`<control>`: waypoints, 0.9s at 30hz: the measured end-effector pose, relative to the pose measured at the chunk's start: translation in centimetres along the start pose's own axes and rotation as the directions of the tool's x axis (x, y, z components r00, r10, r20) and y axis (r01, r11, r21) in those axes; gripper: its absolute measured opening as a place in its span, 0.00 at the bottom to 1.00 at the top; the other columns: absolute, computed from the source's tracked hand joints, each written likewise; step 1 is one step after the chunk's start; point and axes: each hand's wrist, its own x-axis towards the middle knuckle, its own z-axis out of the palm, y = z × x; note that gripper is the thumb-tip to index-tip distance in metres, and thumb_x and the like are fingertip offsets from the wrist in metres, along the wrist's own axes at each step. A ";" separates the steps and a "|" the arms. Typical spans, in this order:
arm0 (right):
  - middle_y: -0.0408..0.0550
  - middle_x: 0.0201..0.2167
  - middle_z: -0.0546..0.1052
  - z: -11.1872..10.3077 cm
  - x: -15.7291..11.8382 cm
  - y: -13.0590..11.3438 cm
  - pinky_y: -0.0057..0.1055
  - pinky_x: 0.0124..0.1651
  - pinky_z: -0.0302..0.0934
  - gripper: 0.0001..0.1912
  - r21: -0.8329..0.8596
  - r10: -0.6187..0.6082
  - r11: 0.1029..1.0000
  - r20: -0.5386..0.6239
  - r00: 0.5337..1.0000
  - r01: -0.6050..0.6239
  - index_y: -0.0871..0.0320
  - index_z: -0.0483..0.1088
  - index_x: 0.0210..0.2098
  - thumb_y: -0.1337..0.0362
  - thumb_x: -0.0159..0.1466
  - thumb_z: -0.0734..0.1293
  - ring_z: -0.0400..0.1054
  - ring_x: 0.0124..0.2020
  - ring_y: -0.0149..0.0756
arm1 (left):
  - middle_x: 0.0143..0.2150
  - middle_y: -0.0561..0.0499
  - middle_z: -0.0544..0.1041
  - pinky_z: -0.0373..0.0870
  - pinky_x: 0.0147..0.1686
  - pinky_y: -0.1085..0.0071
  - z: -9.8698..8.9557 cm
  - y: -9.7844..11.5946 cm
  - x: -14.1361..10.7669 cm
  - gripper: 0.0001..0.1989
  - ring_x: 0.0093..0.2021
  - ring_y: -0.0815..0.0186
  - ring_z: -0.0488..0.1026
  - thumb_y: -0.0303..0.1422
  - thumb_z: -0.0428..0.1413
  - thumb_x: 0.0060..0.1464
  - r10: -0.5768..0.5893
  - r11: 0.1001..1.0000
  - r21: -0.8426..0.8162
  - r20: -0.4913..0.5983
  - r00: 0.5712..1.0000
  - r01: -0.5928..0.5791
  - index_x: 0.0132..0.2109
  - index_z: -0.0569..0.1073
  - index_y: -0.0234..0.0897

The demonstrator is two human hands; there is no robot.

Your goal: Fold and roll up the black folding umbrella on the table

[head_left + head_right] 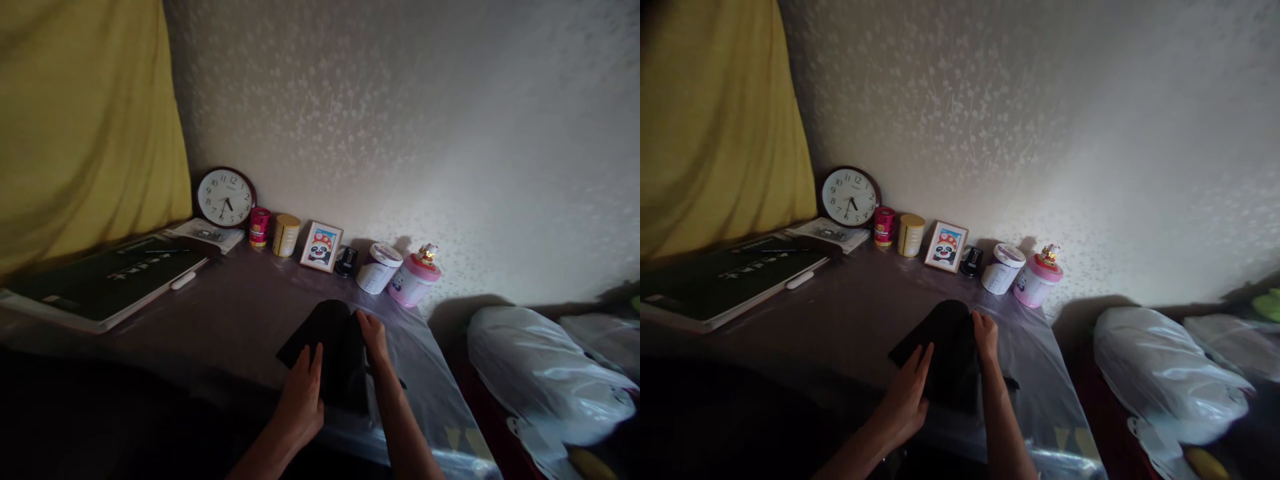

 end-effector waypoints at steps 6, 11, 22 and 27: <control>0.44 0.17 0.72 3.7 0.0 -1.8 0.27 0.19 0.58 0.18 0.050 0.046 0.998 0.084 0.995 -0.050 0.64 0.71 0.33 0.54 0.57 0.60 0.66 0.16 0.33 | 0.66 0.36 0.49 0.51 0.60 0.62 -0.4 0.4 0.0 0.46 0.64 0.55 0.50 0.15 0.48 0.34 0.070 0.997 -0.037 -0.084 0.994 -0.073 0.64 0.46 0.29; 0.38 0.15 0.69 5.9 -0.3 -2.3 0.24 0.16 0.56 0.14 0.027 0.042 0.999 0.127 0.991 -0.045 0.63 0.65 0.41 0.60 0.59 0.59 0.62 0.12 0.29 | 0.62 0.39 0.58 0.53 0.60 0.63 -0.9 0.6 0.0 0.45 0.61 0.58 0.56 0.15 0.48 0.33 0.132 0.989 -0.056 -0.123 0.984 -0.139 0.63 0.50 0.31; 0.41 0.26 0.77 5.8 -3.2 -2.8 0.27 0.36 0.58 0.08 -0.284 -0.295 0.876 0.326 0.898 0.391 0.54 0.66 0.39 0.63 0.62 0.58 0.72 0.33 0.34 | 0.63 0.33 0.56 0.60 0.56 0.61 -1.0 -0.6 -0.9 0.45 0.62 0.57 0.56 0.21 0.49 0.44 0.065 0.997 -0.025 -0.140 0.988 -0.069 0.64 0.33 0.25; 0.39 0.30 0.78 5.4 -4.1 -3.1 0.25 0.39 0.59 0.09 -0.187 -0.366 0.860 0.421 0.830 0.475 0.52 0.67 0.40 0.64 0.64 0.57 0.71 0.37 0.32 | 0.67 0.36 0.42 0.56 0.57 0.50 -2.0 0.3 -1.6 0.43 0.65 0.50 0.48 0.22 0.51 0.44 0.165 0.977 0.189 -0.354 0.920 -0.102 0.65 0.40 0.36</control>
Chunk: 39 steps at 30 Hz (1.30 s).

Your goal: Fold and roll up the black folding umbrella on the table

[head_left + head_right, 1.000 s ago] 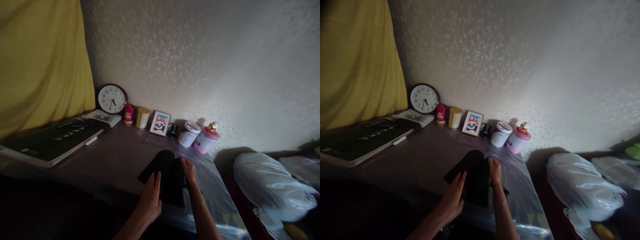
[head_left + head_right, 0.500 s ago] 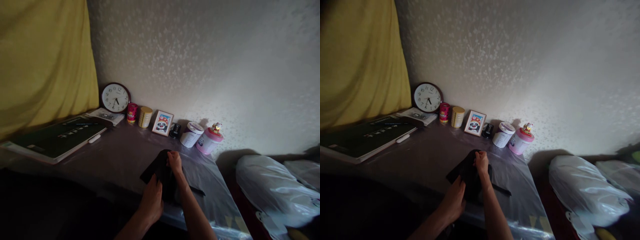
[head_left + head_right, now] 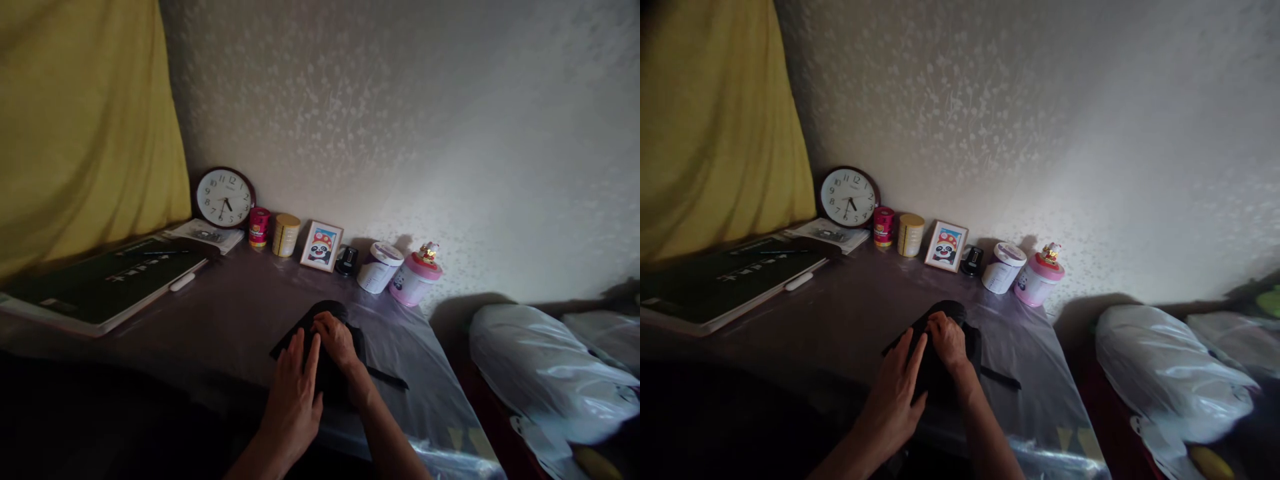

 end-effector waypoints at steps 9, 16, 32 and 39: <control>0.40 0.32 0.79 -0.6 -0.3 -0.2 0.25 0.39 0.61 0.10 0.147 -0.031 0.989 0.111 0.993 0.014 0.54 0.69 0.41 0.64 0.65 0.57 0.72 0.36 0.31 | 0.61 0.36 0.59 0.56 0.58 0.49 1.8 0.4 0.5 0.28 0.62 0.51 0.55 0.24 0.51 0.46 0.151 0.980 0.121 0.067 0.986 -0.158 0.57 0.60 0.32; 0.43 0.37 0.78 -0.4 -3.1 0.0 0.31 0.50 0.60 0.14 0.140 -0.303 0.942 -0.026 0.953 0.304 0.53 0.73 0.40 0.62 0.67 0.56 0.69 0.44 0.33 | 0.64 0.33 0.54 0.56 0.59 0.55 2.9 -0.1 0.3 0.33 0.63 0.50 0.51 0.19 0.47 0.46 0.043 0.995 0.075 0.242 0.969 -0.063 0.61 0.52 0.25; 0.44 0.42 0.78 0.5 5.5 7.5 0.33 0.55 0.56 0.14 -0.050 -0.153 0.988 -0.079 0.985 0.149 0.53 0.73 0.39 0.65 0.66 0.56 0.67 0.49 0.33 | 0.66 0.29 0.44 0.55 0.59 0.57 1.6 0.5 1.3 0.44 0.64 0.49 0.46 0.11 0.43 0.38 -0.137 0.988 0.123 0.456 0.879 0.090 0.65 0.42 0.27; 0.54 0.44 0.75 -0.5 0.5 6.5 0.41 0.53 0.58 0.16 -0.115 -0.097 0.992 -0.348 0.932 0.061 0.58 0.69 0.47 0.66 0.66 0.54 0.67 0.48 0.39 | 0.66 0.30 0.44 0.54 0.59 0.61 1.1 0.7 1.0 0.50 0.65 0.52 0.46 0.10 0.45 0.34 -0.148 0.989 0.087 0.483 0.863 0.121 0.66 0.37 0.31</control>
